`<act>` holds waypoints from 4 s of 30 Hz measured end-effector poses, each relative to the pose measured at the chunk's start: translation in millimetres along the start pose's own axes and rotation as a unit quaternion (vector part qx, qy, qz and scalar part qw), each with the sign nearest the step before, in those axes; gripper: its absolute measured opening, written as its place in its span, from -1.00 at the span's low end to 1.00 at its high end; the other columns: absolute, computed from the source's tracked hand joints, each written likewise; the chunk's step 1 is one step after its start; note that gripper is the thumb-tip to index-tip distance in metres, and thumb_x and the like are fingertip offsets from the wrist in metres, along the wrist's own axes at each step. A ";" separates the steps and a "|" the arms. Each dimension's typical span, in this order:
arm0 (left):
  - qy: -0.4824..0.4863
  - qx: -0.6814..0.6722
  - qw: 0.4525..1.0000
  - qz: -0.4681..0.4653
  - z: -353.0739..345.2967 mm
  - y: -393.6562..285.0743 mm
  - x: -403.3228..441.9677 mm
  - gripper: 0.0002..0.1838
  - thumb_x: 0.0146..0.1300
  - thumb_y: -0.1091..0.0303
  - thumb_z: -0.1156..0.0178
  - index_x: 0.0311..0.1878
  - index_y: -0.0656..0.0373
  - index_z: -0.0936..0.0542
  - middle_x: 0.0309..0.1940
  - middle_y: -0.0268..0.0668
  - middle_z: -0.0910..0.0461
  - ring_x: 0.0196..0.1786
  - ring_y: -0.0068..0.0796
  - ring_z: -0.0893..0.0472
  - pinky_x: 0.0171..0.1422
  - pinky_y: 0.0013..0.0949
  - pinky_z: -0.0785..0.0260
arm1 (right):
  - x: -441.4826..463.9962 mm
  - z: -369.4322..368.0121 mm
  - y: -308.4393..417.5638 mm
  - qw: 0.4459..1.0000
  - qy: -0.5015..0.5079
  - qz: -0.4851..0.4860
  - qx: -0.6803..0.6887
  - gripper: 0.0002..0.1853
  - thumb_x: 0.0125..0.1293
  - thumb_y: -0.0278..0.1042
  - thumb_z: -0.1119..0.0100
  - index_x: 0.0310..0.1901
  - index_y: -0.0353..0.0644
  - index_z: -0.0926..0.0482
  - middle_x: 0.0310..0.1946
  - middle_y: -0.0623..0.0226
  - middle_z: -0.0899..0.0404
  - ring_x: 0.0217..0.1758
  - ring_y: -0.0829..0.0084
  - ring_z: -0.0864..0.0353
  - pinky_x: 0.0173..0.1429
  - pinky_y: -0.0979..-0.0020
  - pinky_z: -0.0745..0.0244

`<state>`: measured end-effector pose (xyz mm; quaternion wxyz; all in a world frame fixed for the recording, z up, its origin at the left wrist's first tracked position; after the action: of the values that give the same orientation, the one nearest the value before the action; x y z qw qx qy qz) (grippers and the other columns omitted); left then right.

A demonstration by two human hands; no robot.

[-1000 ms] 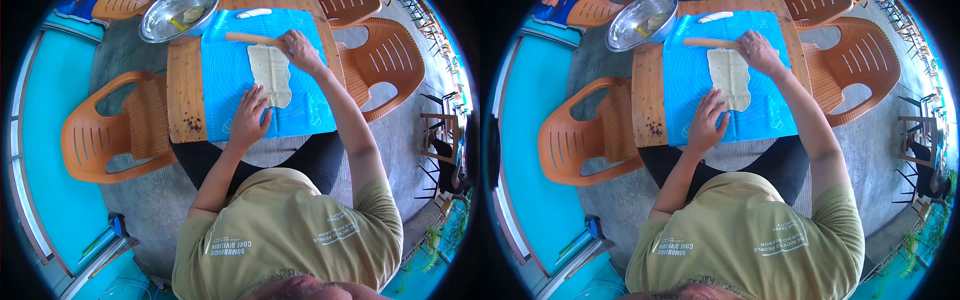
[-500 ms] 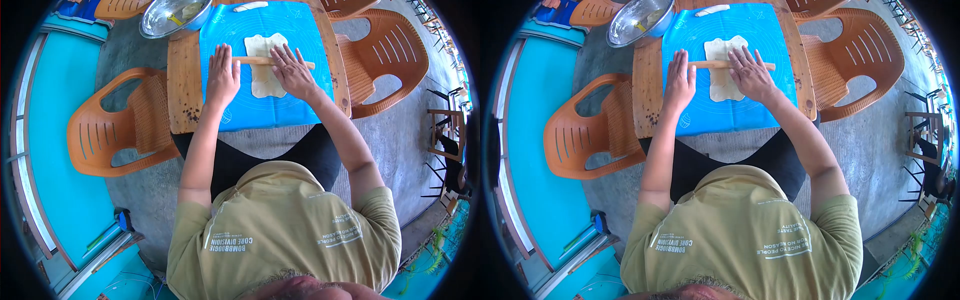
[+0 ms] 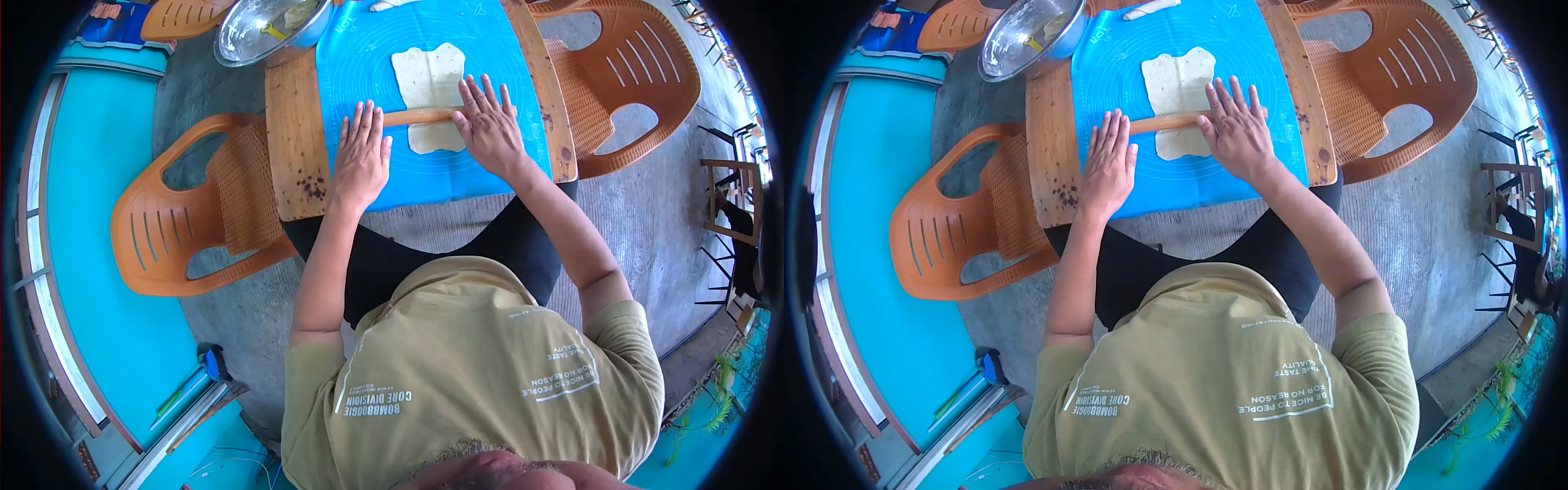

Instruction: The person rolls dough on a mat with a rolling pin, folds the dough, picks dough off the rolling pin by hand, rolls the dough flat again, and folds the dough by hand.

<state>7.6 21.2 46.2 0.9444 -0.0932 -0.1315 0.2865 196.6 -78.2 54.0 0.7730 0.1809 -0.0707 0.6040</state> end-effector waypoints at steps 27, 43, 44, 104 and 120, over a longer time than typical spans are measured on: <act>-0.006 -0.005 0.999 -0.046 19.6 -48.5 -59.8 -0.43 0.67 0.18 -0.02 0.58 0.31 -0.38 0.60 -0.03 -0.36 0.69 -0.10 -0.26 0.77 0.05 -0.06 | -79.9 47.6 28.4 0.996 0.000 0.061 0.071 -0.47 0.39 -0.46 -0.25 0.40 -0.07 -0.58 0.42 0.21 -0.55 0.55 0.16 -0.44 0.66 -0.06 -0.21; -0.223 -0.169 0.960 0.012 70.4 -20.8 -68.1 -0.40 0.55 0.34 -0.22 0.54 0.37 -0.34 0.49 0.14 -0.35 0.55 0.13 -0.39 0.59 0.10 -0.34 | -71.9 65.1 15.4 0.970 -0.006 0.008 0.243 -0.73 0.51 -0.41 -0.28 0.16 -0.24 -0.55 -0.11 0.15 -0.59 -0.11 0.22 -0.65 -0.11 0.28 -0.56; -0.227 -0.170 0.959 0.015 71.5 -18.2 -70.6 -0.40 0.55 0.34 -0.22 0.54 0.37 -0.34 0.49 0.14 -0.35 0.55 0.13 -0.39 0.59 0.10 -0.34 | -70.3 64.6 21.2 0.971 -0.005 0.012 0.240 -0.73 0.51 -0.41 -0.28 0.16 -0.24 -0.55 -0.11 0.15 -0.59 -0.11 0.22 -0.65 -0.11 0.28 -0.56; -0.105 -0.077 0.990 -0.052 20.0 -58.3 -24.0 -0.66 0.39 0.28 -0.38 0.16 0.22 -0.70 0.20 -0.14 -0.58 0.32 -0.13 -0.53 0.44 -0.03 -0.36 | -56.6 34.9 36.8 0.986 -0.046 0.021 0.156 -0.61 0.34 -0.39 -0.42 0.20 -0.08 -0.67 0.16 0.28 -0.63 0.29 0.15 -0.57 0.34 0.10 -0.41; -0.103 -0.093 0.982 -0.132 19.3 -58.1 -4.2 -0.86 0.32 0.34 -0.44 -0.12 0.13 -0.75 -0.07 -0.32 -0.62 0.07 -0.24 -0.62 0.23 -0.16 -0.48 | -37.2 26.0 38.7 0.981 -0.025 0.177 0.077 -0.82 0.33 -0.31 -0.43 -0.06 -0.01 -0.75 -0.05 0.46 -0.68 0.13 0.37 -0.63 0.31 0.11 -0.39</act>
<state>28.5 -26.8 78.3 0.9426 -0.1322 -0.2653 0.1540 152.6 -113.5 73.3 0.6359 0.2394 -0.0745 0.7299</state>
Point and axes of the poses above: each hand's wrist, its own x-axis towards the middle knuckle, its own z-axis out of the back of the hand, y = z × x, the point moved 10 cm from there along x, towards the middle knuckle
